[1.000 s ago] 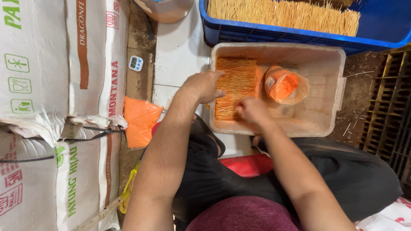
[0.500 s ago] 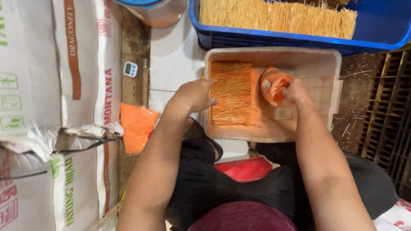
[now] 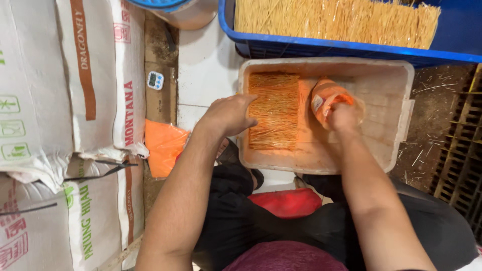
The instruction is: The person scoops orange powder from a small container and rubs it onto bundles of thin noodles in a white tub. They repeatedly lift and turn the noodle bundles to distribute the powder evenly across the surface.
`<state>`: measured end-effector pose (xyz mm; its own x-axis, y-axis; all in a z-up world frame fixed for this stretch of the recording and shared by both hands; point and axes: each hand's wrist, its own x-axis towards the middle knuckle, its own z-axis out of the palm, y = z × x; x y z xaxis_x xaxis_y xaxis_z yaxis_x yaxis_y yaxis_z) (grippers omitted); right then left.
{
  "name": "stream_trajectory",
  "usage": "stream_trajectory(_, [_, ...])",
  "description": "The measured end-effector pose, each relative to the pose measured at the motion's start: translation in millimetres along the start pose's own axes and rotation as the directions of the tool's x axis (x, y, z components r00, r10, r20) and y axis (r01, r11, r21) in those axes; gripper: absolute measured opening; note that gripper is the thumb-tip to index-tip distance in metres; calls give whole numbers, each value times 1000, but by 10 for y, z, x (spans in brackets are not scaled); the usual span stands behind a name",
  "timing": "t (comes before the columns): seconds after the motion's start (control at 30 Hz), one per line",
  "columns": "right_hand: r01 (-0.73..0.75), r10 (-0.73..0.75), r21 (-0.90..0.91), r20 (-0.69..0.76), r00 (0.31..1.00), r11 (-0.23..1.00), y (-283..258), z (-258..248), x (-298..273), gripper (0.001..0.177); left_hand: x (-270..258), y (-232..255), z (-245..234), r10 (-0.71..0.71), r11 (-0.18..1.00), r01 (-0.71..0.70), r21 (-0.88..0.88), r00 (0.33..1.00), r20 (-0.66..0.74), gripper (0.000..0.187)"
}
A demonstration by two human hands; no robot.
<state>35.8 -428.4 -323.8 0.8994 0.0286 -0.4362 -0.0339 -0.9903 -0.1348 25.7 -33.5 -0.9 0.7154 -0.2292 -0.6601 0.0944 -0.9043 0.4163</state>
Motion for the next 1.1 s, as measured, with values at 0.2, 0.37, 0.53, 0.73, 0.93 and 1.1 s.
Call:
stream_trajectory(0.2, [-222, 10, 482, 404, 915, 847, -23, -1058, -143, 35, -42, -24, 61, 53, 998, -54, -13, 996, -70, 71])
stream_trajectory(0.37, [-190, -69, 318, 652, 755, 929, -835, -1088, -564, 27, -43, -11, 83, 57, 998, -56, 6, 997, -58, 72])
stream_trajectory(0.53, [202, -279, 214, 439, 854, 956, -1346, -798, -782, 15, -52, -92, 194, 56, 998, -55, 26, 997, -51, 72])
stream_trajectory(0.73, [315, -324, 101, 89, 942, 944, -1292, -832, -734, 22, -19, -118, 210, 48, 997, -47, 67, 999, -19, 70])
stream_trajectory(0.93, [176, -156, 281, -93, 983, 943, -1358, -771, -830, 26, 30, -104, 212, 28, 996, -31, 80, 999, 39, 67])
stream_trajectory(1.1, [107, -157, 207, 244, 957, 973, -1524, -946, -921, 21, 17, -79, 200, 1, 997, -5, 78, 999, 50, 70])
